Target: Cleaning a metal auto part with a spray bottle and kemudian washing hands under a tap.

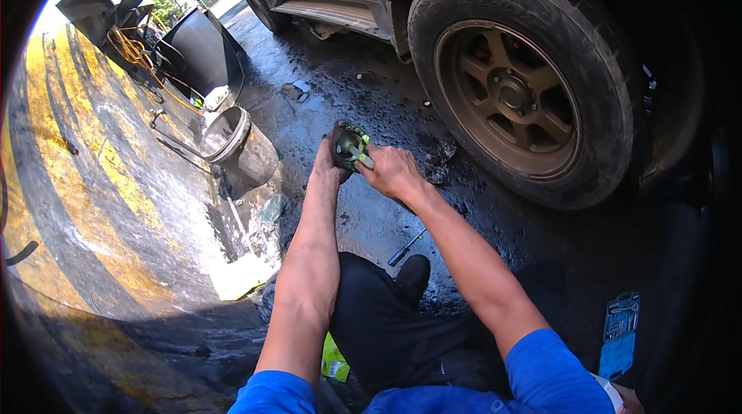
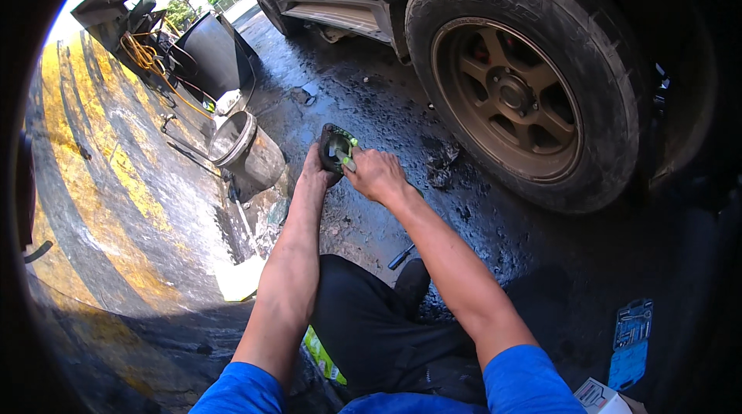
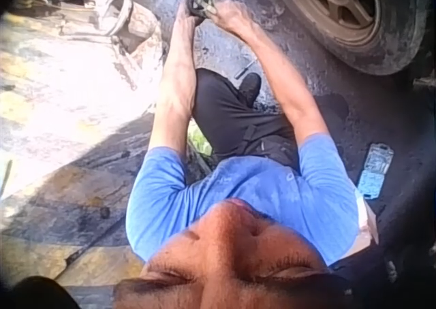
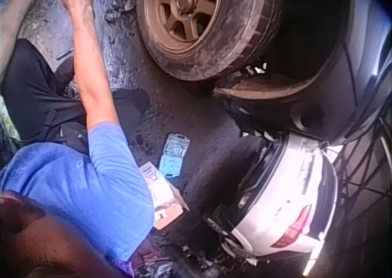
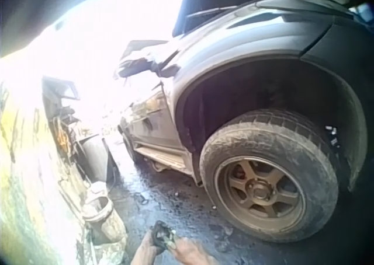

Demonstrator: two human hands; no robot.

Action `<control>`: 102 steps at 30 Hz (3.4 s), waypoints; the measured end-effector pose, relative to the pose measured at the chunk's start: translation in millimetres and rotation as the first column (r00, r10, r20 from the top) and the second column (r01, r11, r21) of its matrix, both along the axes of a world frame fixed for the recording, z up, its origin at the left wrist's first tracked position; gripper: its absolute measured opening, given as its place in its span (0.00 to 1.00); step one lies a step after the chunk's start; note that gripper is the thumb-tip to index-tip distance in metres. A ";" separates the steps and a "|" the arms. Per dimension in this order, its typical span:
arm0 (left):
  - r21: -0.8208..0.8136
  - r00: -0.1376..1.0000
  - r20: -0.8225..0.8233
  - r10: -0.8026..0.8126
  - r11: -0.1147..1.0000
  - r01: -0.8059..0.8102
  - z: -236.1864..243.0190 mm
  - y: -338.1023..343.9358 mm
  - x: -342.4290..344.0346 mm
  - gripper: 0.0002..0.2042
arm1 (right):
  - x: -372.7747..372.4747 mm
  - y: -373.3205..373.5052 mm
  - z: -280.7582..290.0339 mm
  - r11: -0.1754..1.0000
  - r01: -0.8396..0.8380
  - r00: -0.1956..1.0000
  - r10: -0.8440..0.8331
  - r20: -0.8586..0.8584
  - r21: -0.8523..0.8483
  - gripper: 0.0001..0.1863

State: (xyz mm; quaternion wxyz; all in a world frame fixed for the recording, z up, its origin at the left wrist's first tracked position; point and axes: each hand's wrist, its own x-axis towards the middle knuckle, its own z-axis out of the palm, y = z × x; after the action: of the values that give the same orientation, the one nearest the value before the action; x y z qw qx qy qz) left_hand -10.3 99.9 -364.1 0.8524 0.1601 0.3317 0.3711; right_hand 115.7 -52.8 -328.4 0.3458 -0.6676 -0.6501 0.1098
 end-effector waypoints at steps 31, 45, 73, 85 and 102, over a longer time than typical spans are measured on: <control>0.414 0.836 0.515 -0.189 0.909 -0.050 43.1 -19.5 -10.3 0.44 | -36.9 23.4 28.0 0.973 -0.042 0.943 -0.036 -0.330 -0.226 0.22; 0.455 0.752 0.565 -0.340 0.888 0.059 35.9 -13.2 -11.7 0.39 | -27.1 9.2 33.6 0.972 -0.073 0.913 -0.026 -0.407 -0.225 0.22; 0.449 0.964 0.265 0.008 0.884 -0.131 20.4 -0.6 -11.0 0.34 | -34.0 1.3 28.6 0.962 0.075 0.894 -0.181 -0.410 -0.261 0.26; 0.438 0.967 0.254 -0.013 0.893 -0.103 6.7 10.4 -4.6 0.20 | -21.3 -5.7 19.1 0.977 0.059 0.925 -0.130 -0.357 -0.204 0.25; 0.341 0.994 0.101 0.040 0.937 -0.072 12.2 2.5 -1.2 0.16 | -17.0 1.1 6.0 0.976 0.093 0.912 -0.162 -0.377 -0.195 0.25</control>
State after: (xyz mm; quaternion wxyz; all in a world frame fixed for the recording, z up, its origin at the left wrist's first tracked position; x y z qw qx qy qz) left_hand -11.5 102.4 -351.9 0.8149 0.2796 0.2266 0.4543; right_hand 98.7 -51.7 -322.4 0.4155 -0.7009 -0.5110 0.2737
